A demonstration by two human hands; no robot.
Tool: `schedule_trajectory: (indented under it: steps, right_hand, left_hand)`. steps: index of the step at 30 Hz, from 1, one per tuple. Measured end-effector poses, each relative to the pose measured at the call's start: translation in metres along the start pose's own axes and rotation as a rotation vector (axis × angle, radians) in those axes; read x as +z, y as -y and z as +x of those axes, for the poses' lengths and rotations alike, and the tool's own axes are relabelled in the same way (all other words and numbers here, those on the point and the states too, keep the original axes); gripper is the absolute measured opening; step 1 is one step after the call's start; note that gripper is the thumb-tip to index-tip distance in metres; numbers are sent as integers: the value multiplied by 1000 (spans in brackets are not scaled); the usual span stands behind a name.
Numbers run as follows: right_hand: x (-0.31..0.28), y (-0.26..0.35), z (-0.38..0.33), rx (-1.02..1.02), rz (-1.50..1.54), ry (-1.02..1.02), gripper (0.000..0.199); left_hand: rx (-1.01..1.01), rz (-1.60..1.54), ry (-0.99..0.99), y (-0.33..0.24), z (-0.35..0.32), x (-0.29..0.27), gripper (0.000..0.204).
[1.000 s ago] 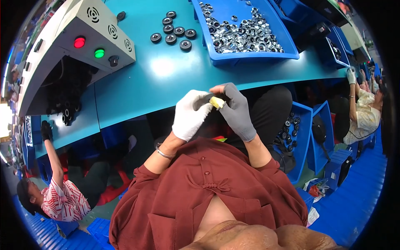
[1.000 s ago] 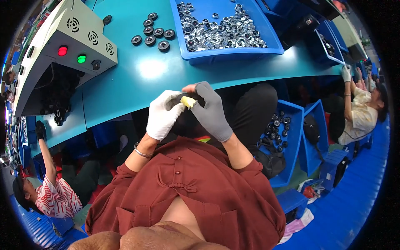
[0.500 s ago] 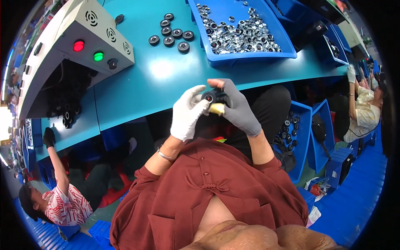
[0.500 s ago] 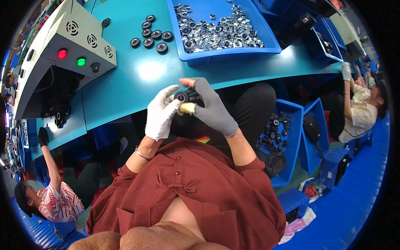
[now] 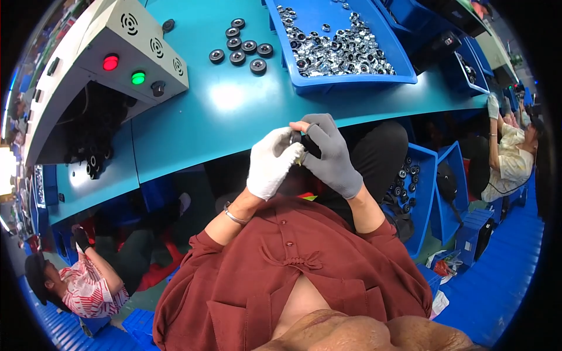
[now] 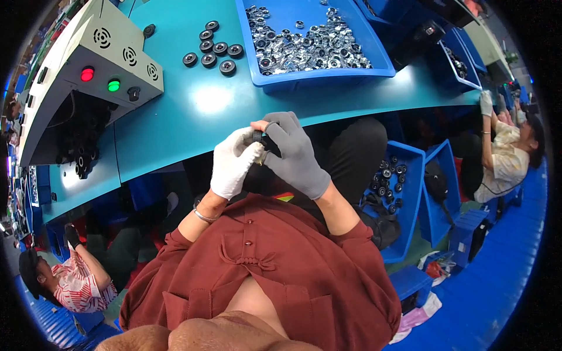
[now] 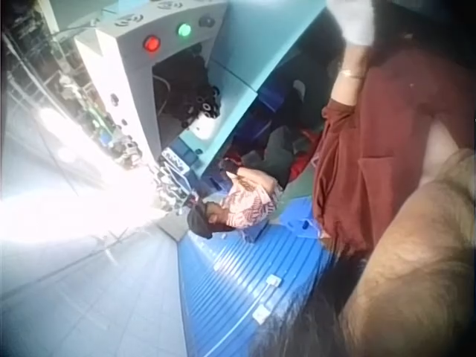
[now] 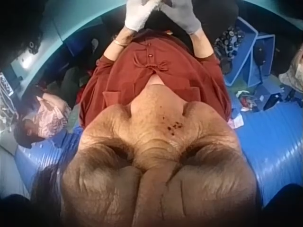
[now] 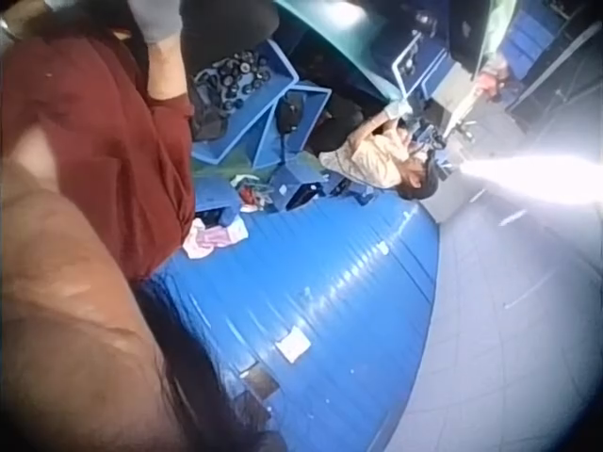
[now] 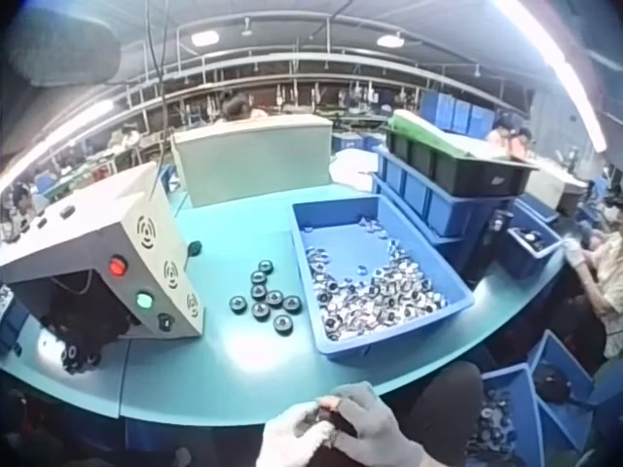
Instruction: Assembling small metal bearings and components into circular housings at a factory workstation.
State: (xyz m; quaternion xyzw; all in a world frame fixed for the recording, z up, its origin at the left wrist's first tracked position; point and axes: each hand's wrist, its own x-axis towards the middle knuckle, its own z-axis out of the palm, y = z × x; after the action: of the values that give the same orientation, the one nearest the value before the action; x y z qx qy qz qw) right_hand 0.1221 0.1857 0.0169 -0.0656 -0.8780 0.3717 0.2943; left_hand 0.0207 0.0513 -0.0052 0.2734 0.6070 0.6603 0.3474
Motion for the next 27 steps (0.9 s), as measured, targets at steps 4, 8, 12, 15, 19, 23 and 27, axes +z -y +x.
schedule_trajectory:
  steps: [4, 8, 12, 15, 19, 23, 27]
  right_hand:
    - [1, 0, -2, -39, -8, -20, 45]
    - [3, 0, 2, -101, -56, -10, 47]
    - [10, -1, 2, -72, -54, -73, 45]
    - [9, -5, -3, -55, -71, -62, 46]
    - [9, -6, -4, -104, -135, -39, 46]
    - [15, 1, -3, -20, -20, -98, 43]
    - [12, -6, -8, -12, -37, -43, 44]
  left_hand:
    - [-69, -124, 80, 8, 2, -4, 29]
    - [-85, -127, 108, 8, 2, -5, 27]
    - [-104, -223, 91, 18, 4, -1, 23]
    - [-29, -233, 112, 31, 7, -4, 22]
    - [-201, -731, 126, 28, 4, -2, 21]
    - [-189, -796, 132, 30, 3, -1, 22]
    - [-211, -651, 89, 22, 2, 3, 23]
